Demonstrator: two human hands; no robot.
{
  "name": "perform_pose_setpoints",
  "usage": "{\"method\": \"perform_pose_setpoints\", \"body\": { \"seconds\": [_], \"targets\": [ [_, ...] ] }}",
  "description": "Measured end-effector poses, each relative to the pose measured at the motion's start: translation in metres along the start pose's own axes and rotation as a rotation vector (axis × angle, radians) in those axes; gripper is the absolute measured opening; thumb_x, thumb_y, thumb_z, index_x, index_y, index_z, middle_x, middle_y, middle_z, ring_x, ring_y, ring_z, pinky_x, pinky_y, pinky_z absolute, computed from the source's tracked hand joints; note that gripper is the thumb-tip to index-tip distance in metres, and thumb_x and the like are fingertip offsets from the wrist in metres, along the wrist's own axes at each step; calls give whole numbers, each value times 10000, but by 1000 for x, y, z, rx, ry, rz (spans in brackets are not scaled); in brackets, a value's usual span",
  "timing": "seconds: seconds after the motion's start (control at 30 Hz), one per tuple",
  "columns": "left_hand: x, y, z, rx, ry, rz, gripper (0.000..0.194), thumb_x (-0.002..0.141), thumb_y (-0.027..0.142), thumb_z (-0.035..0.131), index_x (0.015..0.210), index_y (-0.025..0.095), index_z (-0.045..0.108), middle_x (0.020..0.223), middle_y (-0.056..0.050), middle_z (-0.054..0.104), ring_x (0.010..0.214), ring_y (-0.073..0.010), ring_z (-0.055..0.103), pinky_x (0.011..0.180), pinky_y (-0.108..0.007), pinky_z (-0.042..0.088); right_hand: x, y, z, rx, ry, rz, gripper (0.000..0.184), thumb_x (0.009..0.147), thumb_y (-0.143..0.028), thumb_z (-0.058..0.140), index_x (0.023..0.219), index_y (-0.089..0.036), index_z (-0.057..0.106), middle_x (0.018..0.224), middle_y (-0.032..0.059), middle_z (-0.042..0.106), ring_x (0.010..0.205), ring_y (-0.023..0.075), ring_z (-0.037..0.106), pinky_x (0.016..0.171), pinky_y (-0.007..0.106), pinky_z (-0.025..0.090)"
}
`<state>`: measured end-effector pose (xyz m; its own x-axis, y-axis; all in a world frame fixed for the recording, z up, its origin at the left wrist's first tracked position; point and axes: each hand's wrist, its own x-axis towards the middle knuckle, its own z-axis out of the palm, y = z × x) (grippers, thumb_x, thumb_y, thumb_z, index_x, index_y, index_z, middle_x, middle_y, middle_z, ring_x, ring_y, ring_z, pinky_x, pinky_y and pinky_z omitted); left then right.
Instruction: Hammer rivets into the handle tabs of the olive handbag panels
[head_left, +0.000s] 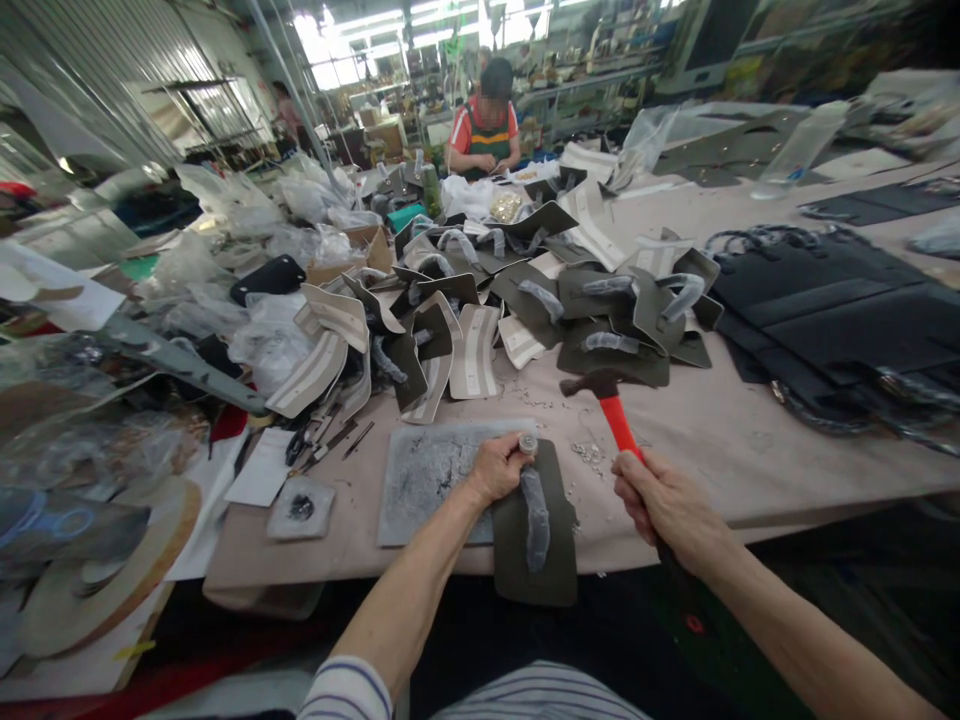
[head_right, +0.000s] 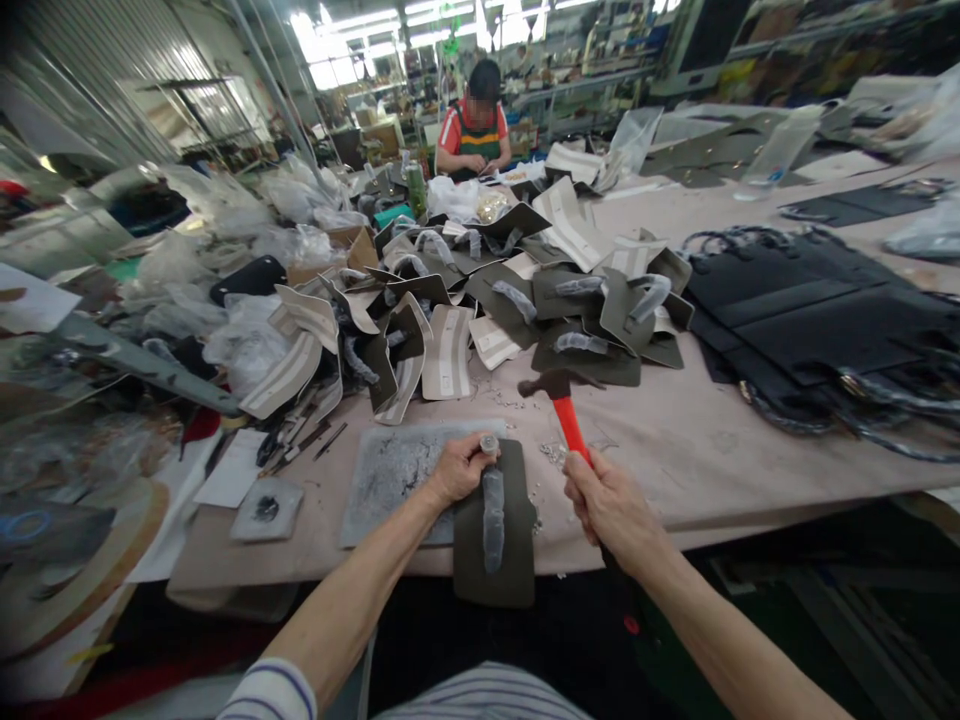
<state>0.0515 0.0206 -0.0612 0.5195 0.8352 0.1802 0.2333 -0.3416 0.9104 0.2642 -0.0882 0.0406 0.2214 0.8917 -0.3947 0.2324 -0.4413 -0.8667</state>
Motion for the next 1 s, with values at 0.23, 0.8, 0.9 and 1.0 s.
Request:
{"method": "perform_pose_setpoints", "body": {
  "seconds": [0.23, 0.8, 0.9, 1.0],
  "targets": [
    [1, -1, 1, 28, 17, -33, 111, 849, 177, 579, 900, 191, 677, 780, -1, 679, 731, -169, 621, 727, -260, 471, -7, -15, -5, -829, 54, -339, 285, 933, -490, 441, 794, -243, 467, 543, 0, 476, 463, 164, 406, 516, 312, 209],
    [-3, 3, 4, 0, 53, -11, 110, 857, 173, 591, 893, 182, 694, 825, -15, 701, 778, -179, 638, 770, -275, 501, 19, 13, -15, -685, -96, -219, 411, 1001, -506, 284, 794, -224, 500, 625, 28, 557, 549, 177, 502, 546, 306, 341],
    [-3, 4, 4, -21, 59, -12, 94, 860, 181, 606, 865, 182, 699, 817, -22, 701, 780, -183, 639, 775, -278, 512, 38, 35, -18, -779, -43, -104, 434, 1021, -449, 251, 819, -195, 540, 683, 65, 590, 587, 201, 552, 590, 327, 426],
    [-3, 4, 4, -40, 65, -22, 94, 863, 189, 611, 873, 182, 705, 823, -24, 704, 776, -183, 643, 762, -277, 512, 47, 46, -7, -919, 103, -147, 316, 983, -358, 379, 1028, -130, 592, 1024, 197, 629, 885, 313, 613, 777, 445, 470]
  ]
}}
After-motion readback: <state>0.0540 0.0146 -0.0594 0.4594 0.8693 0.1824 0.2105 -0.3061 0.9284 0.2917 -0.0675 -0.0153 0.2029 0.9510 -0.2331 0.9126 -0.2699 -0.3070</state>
